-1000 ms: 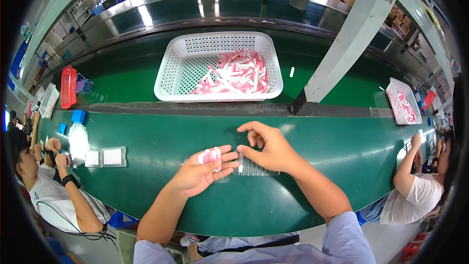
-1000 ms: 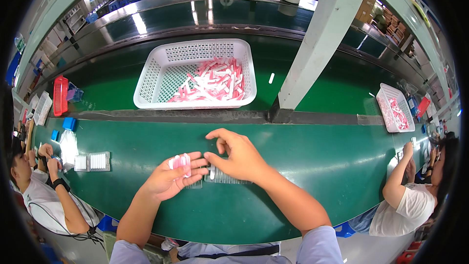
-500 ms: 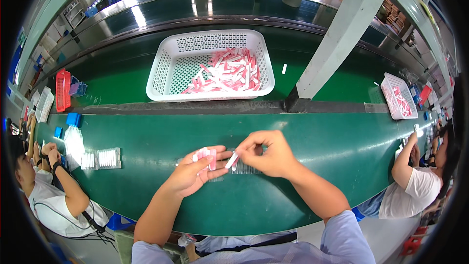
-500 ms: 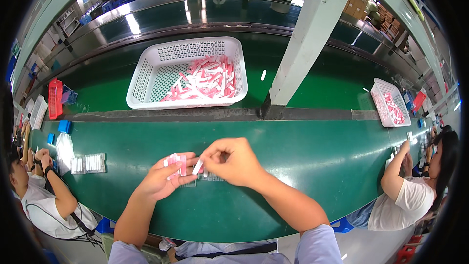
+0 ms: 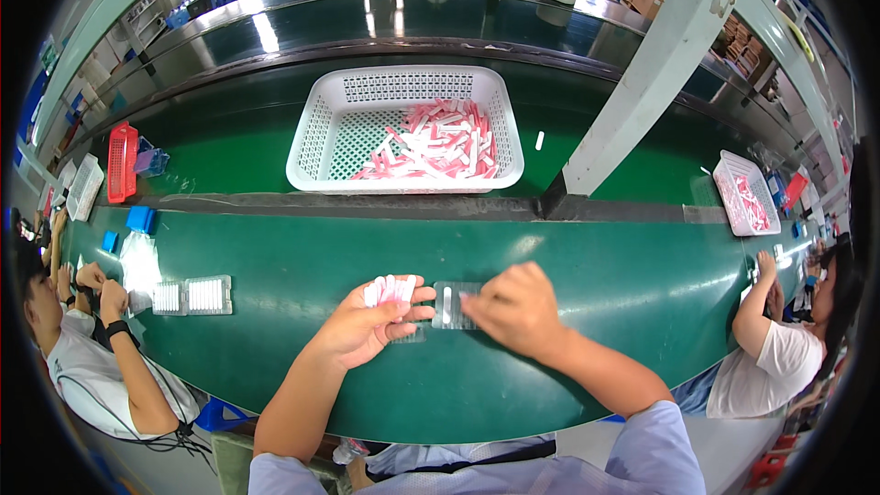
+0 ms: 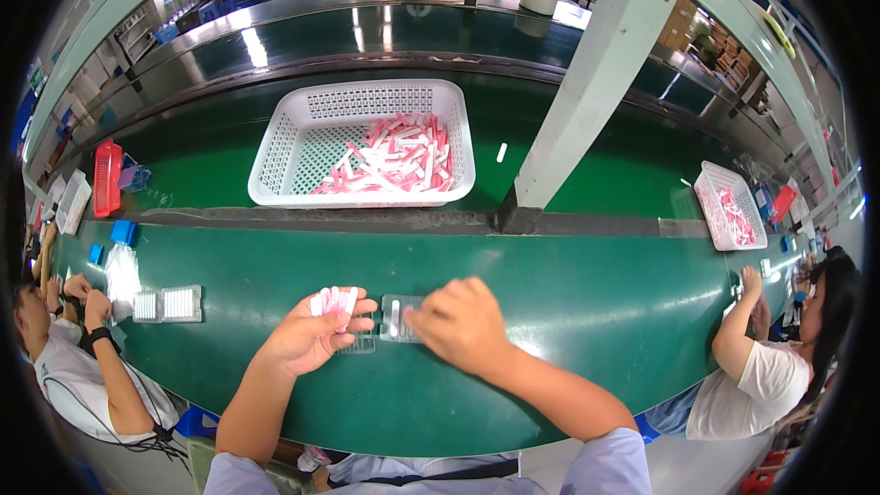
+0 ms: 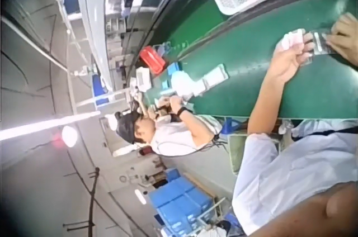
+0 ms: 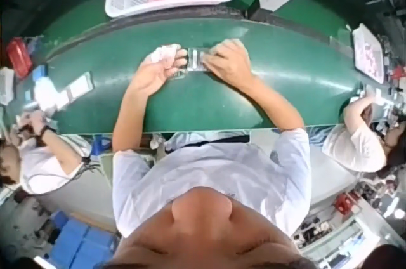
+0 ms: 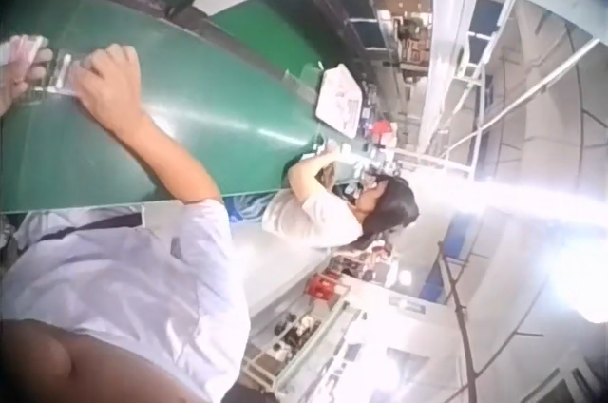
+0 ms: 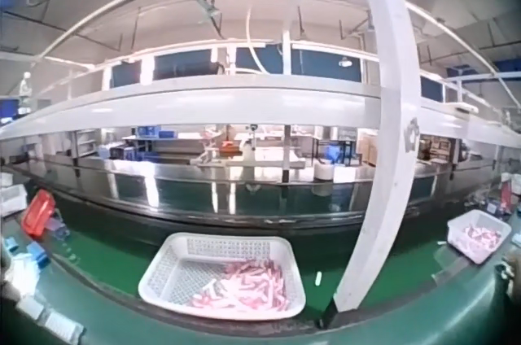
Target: The person places small plastic strips one by one into the slots of plastic trays by hand.
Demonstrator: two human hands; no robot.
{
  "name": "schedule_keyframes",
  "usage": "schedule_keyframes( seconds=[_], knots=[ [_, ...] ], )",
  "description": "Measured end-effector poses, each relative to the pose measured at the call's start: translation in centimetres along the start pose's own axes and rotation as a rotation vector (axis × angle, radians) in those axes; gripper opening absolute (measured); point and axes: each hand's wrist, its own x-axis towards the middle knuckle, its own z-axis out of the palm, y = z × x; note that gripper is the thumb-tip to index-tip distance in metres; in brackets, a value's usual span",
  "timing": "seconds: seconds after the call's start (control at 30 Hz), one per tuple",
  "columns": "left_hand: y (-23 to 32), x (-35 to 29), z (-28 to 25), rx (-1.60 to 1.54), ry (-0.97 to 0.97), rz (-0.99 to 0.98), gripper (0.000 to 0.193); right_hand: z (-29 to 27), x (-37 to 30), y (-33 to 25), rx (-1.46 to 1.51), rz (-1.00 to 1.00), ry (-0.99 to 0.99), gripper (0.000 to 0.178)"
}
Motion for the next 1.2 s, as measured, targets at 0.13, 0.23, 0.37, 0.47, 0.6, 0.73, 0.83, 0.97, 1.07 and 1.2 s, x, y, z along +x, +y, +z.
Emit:
schedule_keyframes(
  seconds=[0.13,0.23,0.37,0.47,0.6,0.73,0.83,0.97,1.07,1.2],
  knots=[
    [0.2,-0.6,0.9,-0.06,-0.09,-0.017,0.045,0.1,-1.1,-2.2,0.056,0.029,-0.222,0.026],
    [0.1,-0.5,1.0,-0.031,-0.112,-0.027,0.046,-0.2,-1.2,-1.5,0.143,0.055,-0.265,0.034],
    [-0.1,-0.3,1.7,0.047,-0.079,-0.052,0.044,-0.3,-1.4,-1.0,0.286,0.196,-0.062,0.04],
    [-1.2,-0.5,1.9,0.075,-0.145,-0.111,0.039,-1.2,1.0,-2.3,0.391,0.316,-0.085,0.034],
    [-2.0,-0.4,1.9,0.062,-0.206,-0.189,0.039,-1.2,1.5,-2.3,0.472,0.337,-0.091,0.017],
    [-0.6,-0.3,1.3,0.034,-0.132,-0.111,0.04,-2.2,0.8,-1.3,0.515,0.441,0.243,0.01],
    [-0.3,-0.4,1.6,0.012,-0.09,-0.094,0.043,-2.1,-0.3,-1.1,0.861,0.567,0.119,0.012],
    [-0.9,-0.4,1.5,0.045,-0.158,-0.092,0.047,-1.3,-1.1,-0.9,1.347,0.816,-0.055,0.018],
    [-0.5,-0.4,1.7,0.085,-0.155,-0.043,0.047,-0.6,-1.6,-0.6,1.375,0.858,-0.037,0.018],
    [0.1,-0.4,1.5,0.037,-0.107,-0.087,0.048,-0.7,-1.2,-0.9,0.846,0.807,-0.045,0.016]
  ],
)
